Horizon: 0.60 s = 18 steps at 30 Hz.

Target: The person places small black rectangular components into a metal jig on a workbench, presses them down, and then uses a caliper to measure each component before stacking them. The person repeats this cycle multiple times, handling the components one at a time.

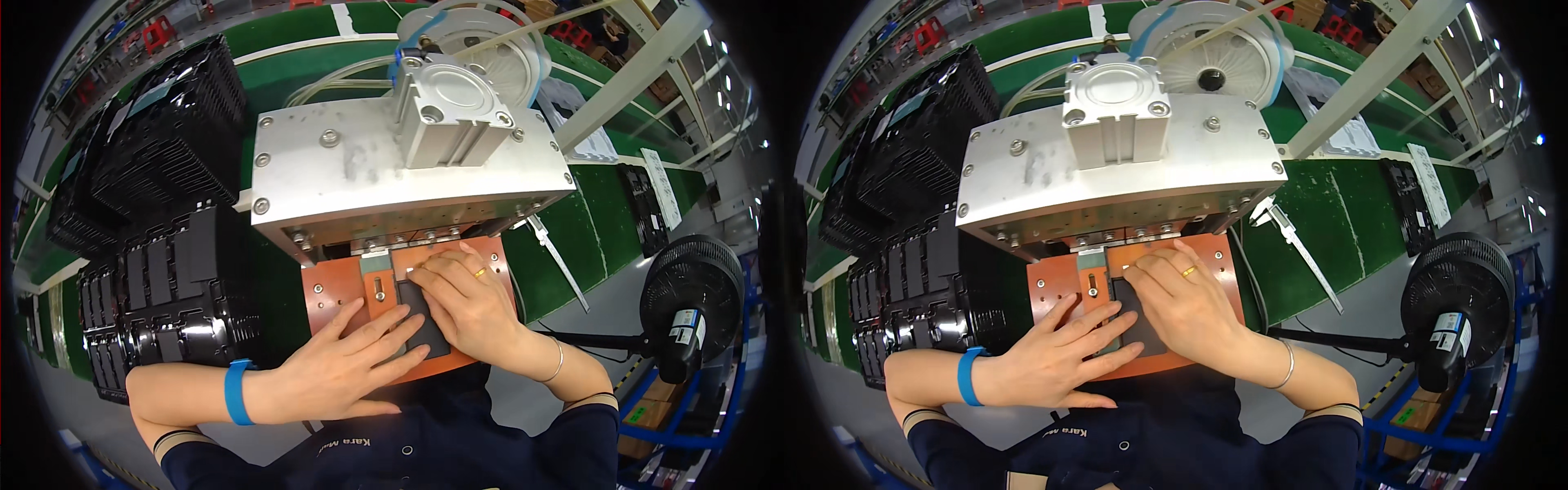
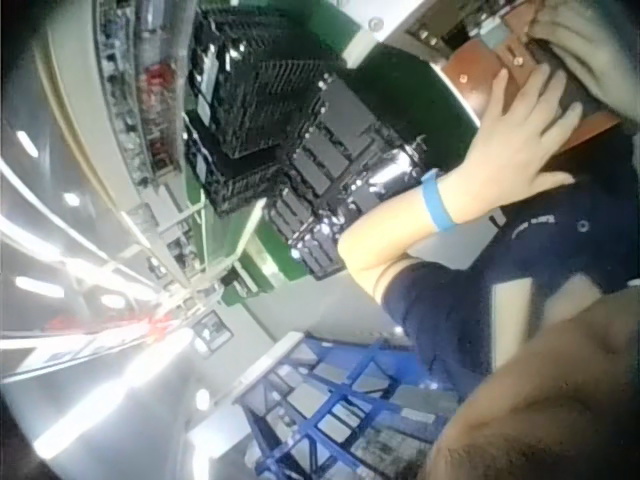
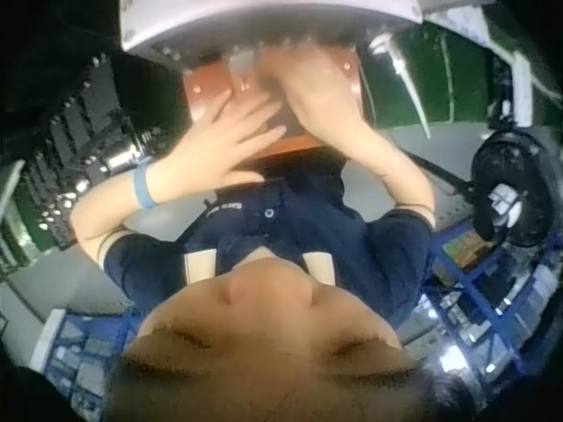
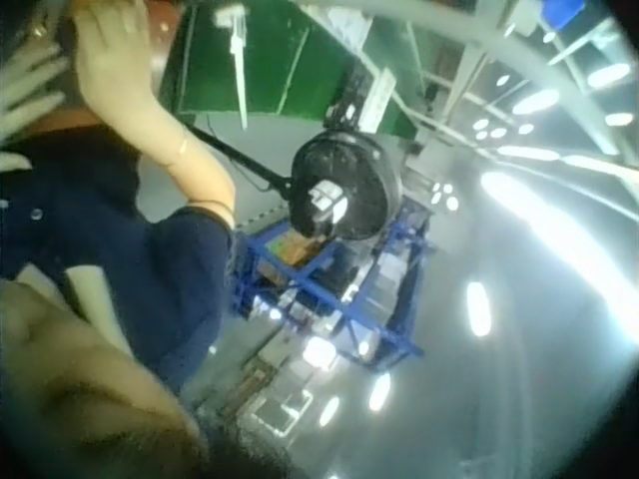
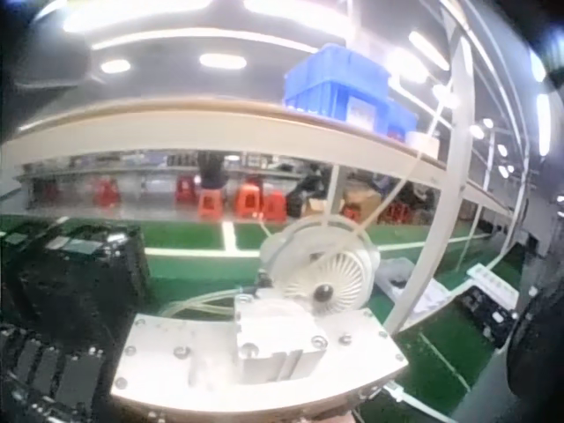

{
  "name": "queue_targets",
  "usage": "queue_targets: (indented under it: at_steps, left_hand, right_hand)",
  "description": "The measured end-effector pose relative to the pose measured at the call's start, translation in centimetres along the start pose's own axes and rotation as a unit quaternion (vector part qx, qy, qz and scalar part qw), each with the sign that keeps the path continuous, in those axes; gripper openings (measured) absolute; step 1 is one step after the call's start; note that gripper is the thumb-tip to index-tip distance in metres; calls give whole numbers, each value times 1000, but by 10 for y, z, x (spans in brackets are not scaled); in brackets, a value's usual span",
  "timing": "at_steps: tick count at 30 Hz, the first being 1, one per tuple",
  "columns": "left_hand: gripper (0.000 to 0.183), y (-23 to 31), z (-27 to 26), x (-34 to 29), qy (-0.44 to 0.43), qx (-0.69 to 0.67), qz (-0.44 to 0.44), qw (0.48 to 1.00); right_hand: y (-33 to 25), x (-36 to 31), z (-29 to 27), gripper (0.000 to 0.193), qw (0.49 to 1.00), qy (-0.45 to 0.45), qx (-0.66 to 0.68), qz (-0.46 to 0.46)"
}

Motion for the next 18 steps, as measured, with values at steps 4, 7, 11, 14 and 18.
queue_targets:
  at_steps: [4, 7, 11, 14, 18]
  left_hand:
    - [67, 1, 2, 0, -5, 13, 2, 1000]
    - [66, 0, 2, 1, -8, 23, 7, 1000]
    - [65, -1, 1, 1, -11, 27, 9, 1000]
    - [65, -1, 1, 1, -15, 30, 8, 999]
    - [65, 0, 1, 1, -11, 27, 6, 1000]
  right_hand:
    - [0, 4, -3, 32, 999, 21, -6, 38]
    - [3, -2, -5, 31, 999, 31, 8, 36]
    - [0, -2, -5, 29, 999, 8, -34, 32]
    - [-1, 2, -6, 28, 998, 7, -53, 34]
    - [-1, 2, -8, 33, 997, 21, -37, 60]
Point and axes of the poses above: each hand's wrist, its own x-axis towards the middle knuckle, its own z-axis out of the palm, y = z × x, the point moved 3 cm from there along x, towards the middle knuckle, and after that the axes turned 12 degrees about y, right-handed, at the moved point
